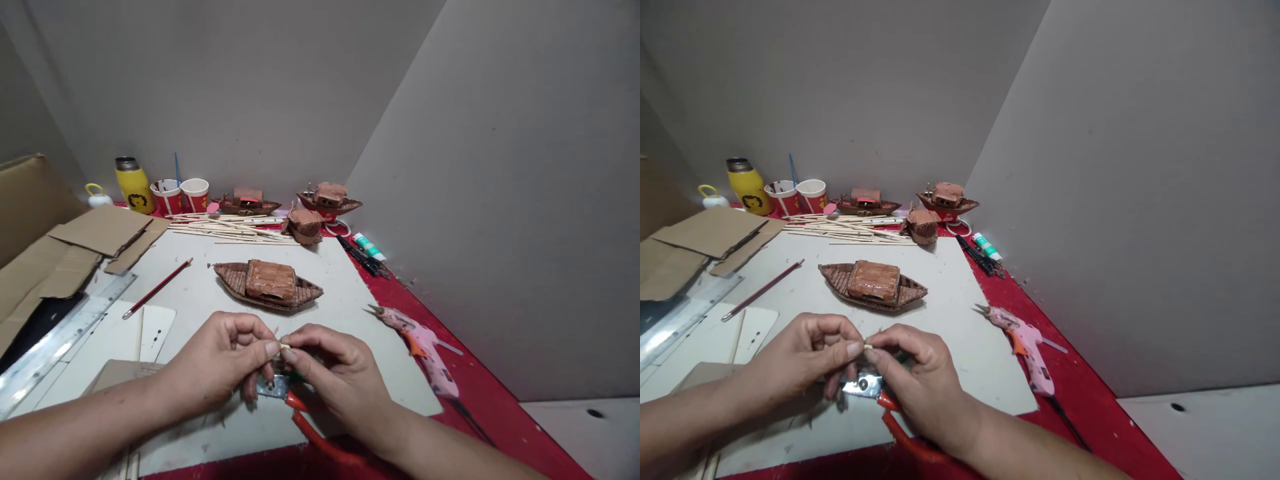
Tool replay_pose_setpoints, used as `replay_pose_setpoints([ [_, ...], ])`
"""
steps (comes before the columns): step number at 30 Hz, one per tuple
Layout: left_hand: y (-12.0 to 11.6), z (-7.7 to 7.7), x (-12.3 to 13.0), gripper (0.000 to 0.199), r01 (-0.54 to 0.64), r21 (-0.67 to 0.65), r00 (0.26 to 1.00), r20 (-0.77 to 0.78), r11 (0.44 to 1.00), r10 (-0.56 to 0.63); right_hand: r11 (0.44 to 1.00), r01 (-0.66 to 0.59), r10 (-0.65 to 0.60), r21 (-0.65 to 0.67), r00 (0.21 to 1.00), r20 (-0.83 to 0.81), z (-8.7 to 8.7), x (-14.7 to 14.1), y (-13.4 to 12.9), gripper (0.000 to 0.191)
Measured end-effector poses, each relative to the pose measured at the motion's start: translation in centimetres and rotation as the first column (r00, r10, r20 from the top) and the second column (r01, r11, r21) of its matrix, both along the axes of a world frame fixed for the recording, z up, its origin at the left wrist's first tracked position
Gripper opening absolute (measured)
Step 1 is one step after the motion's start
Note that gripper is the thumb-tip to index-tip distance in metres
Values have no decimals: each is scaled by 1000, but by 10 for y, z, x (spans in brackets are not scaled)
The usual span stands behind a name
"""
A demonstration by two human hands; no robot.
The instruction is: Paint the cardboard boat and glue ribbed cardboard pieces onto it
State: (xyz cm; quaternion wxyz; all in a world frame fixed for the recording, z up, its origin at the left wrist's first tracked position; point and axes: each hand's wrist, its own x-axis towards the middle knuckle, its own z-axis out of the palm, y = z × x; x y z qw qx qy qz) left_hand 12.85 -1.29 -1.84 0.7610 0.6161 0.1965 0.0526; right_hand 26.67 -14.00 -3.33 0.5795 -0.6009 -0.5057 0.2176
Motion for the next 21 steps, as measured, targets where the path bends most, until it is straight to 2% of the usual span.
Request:
replay_pose_setpoints([
  [4,3,-1,0,37,37,-75,999,-26,996,-39,998,-29,15,58,973,228,-1,3,-1,6],
  [8,8,-1,1,41,50,-158,997,-42,986,-57,991,-74,33,110,942,335,0,5,-1,9],
  [13,8,0,2,40,29,-173,998,-57,985,-40,993,-30,-9,117,947,322,-4,7,0,10],
  [17,6,-3,1,37,6,-151,1000,-10,989,-7,994,-23,-11,111,956,294,-5,7,2,8],
  [21,2,-3,-1,28,-58,-30,998,20,998,59,999,15,-28,47,955,295,-6,6,2,8],
])
